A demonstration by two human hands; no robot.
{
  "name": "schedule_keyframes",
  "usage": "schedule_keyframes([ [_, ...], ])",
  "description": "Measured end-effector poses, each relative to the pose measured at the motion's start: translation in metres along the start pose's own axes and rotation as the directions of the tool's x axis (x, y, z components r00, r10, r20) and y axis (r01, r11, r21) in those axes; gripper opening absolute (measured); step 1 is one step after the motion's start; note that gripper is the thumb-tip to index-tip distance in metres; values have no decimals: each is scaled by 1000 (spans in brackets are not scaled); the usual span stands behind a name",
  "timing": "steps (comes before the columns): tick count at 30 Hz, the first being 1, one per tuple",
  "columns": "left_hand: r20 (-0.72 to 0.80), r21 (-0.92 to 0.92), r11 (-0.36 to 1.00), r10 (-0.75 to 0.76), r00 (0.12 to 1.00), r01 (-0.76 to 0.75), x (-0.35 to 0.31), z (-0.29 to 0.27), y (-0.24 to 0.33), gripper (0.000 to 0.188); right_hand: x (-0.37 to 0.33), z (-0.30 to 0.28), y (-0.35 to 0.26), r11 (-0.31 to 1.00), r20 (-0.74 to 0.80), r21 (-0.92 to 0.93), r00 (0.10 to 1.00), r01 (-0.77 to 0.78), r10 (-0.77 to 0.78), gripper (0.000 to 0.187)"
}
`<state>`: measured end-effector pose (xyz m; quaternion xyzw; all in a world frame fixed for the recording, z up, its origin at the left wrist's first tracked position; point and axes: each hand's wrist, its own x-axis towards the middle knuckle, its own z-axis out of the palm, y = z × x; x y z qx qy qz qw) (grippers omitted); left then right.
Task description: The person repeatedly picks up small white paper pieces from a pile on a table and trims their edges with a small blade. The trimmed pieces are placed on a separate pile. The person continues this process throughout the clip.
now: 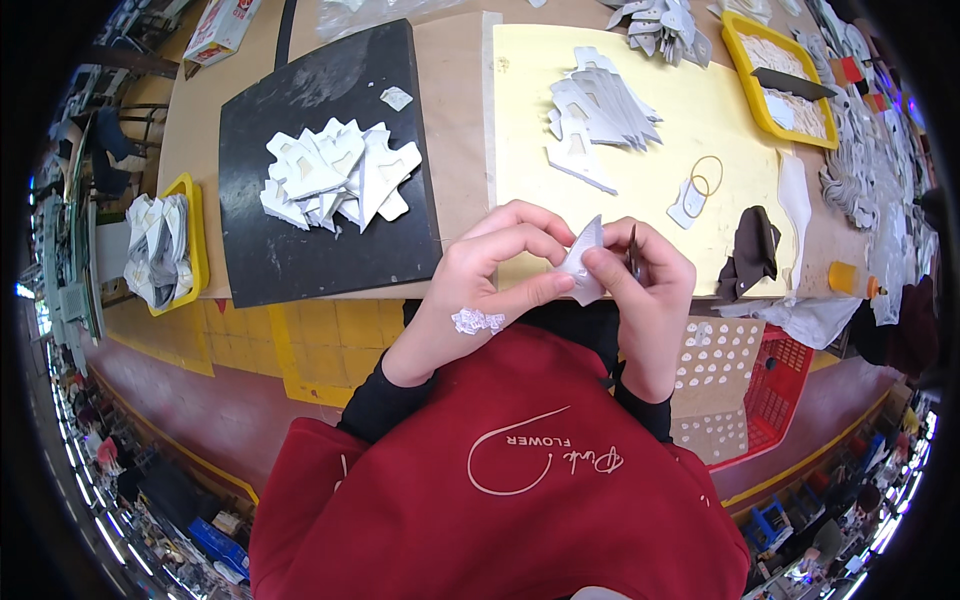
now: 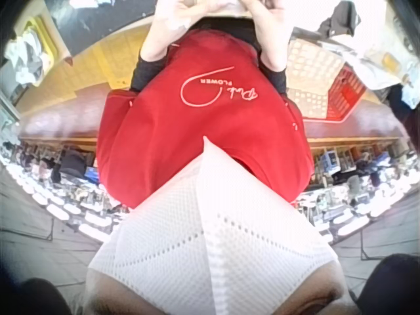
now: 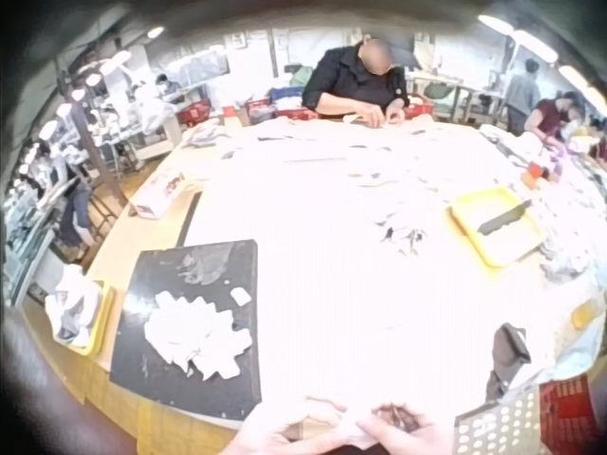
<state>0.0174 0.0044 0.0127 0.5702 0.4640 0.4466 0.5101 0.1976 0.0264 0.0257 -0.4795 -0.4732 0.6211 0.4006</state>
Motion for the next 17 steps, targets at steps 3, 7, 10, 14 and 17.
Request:
schedule_keyframes([
  [3,-12,-172,985,33,999,-35,1,6,-7,13,4,6,5,905,13,421,998,-56,56,16],
  [7,-101,-329,942,37,994,-68,-2,16,-13,12,5,11,17,860,57,495,992,-129,116,17],
  [10,-103,-406,913,-12,995,-31,-5,19,-13,12,5,9,19,855,77,498,990,-143,121,19],
  [14,-226,-473,877,-30,974,-83,-9,19,-12,14,-3,9,10,987,-72,11,985,158,-157,36],
  [17,-267,-449,889,-34,963,-93,-5,16,-7,19,-9,-6,12,690,118,-531,849,492,-514,50],
])
